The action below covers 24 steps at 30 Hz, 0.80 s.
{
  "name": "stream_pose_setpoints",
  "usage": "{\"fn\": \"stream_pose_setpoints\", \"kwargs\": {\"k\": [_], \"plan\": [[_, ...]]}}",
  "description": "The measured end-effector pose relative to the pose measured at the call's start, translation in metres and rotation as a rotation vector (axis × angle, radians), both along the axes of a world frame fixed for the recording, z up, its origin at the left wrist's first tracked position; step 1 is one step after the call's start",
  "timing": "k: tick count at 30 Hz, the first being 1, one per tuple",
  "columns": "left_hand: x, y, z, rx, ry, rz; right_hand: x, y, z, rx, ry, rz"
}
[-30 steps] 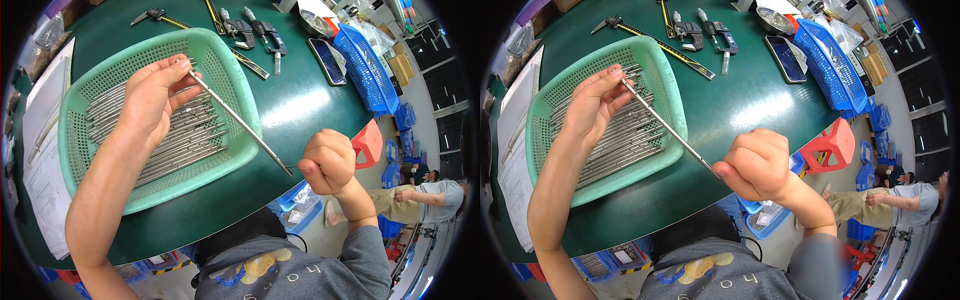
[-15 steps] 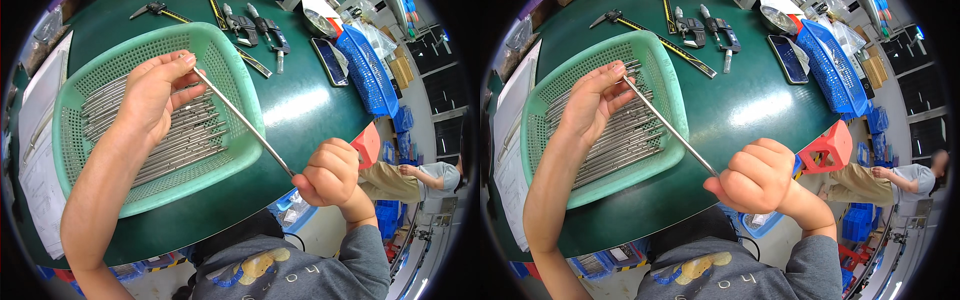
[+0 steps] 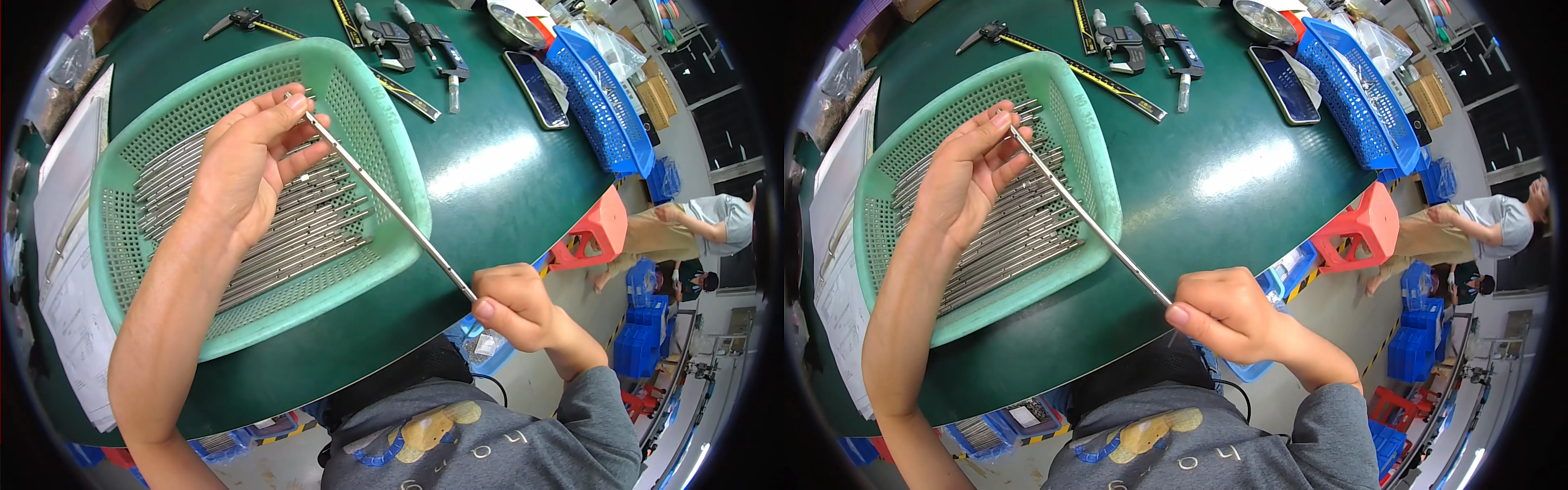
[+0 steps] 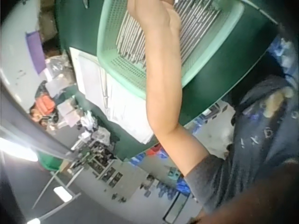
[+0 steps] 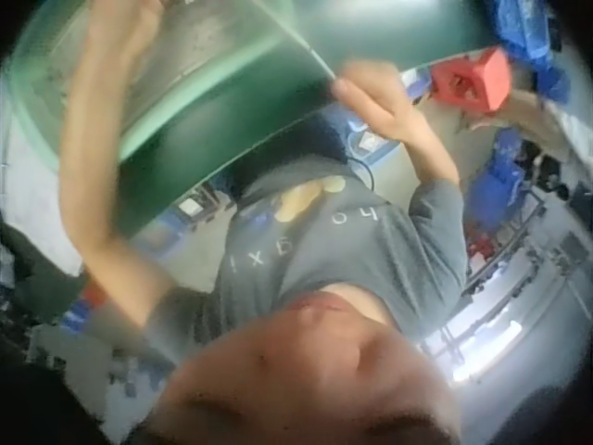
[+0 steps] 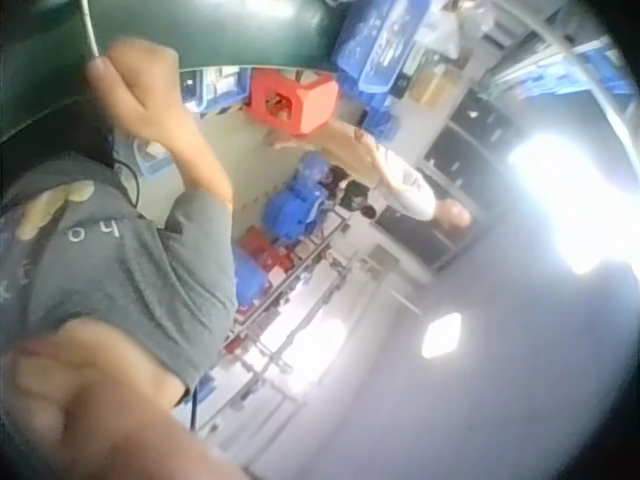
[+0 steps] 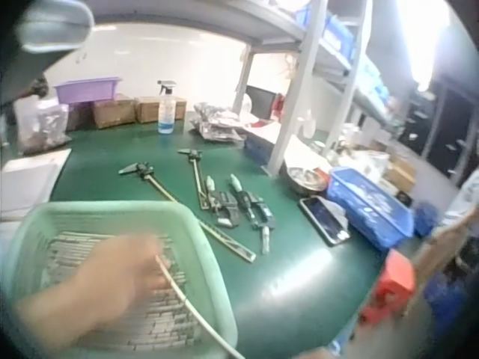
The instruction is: The person repeatedly picks up long metal rods from a green basket and inserts small cylindrical components into one end of each rod. The person handles the items one at a time, performing a repetitive insertion motion. The workspace includes a green table with various tools and other workers in the background.
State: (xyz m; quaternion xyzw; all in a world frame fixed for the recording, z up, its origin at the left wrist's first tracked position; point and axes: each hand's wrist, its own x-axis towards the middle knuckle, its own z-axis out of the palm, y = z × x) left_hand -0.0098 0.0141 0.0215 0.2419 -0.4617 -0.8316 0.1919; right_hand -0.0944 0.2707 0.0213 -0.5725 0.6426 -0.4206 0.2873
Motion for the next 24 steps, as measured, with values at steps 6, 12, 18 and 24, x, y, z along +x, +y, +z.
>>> {"fn": "stream_pose_setpoints", "kwargs": {"k": [6, 12, 18, 24], "plan": [[0.004, 0.000, 0.001, 0.031, 0.043, -0.035, 0.011, -0.002, -0.008, 0.018, -0.250, -0.064], [0.008, 0.003, 0.008, 0.046, -0.011, -0.208, 0.020, -0.003, -0.013, -0.007, -0.412, -0.141], [0.007, 0.007, 0.007, -0.146, -0.093, -0.230, 0.007, 0.000, -0.002, -0.128, -0.063, -0.142], [0.005, 0.009, 0.009, -0.235, -0.146, -0.215, -0.007, -0.013, 0.020, -0.386, 0.698, -0.175]]}}
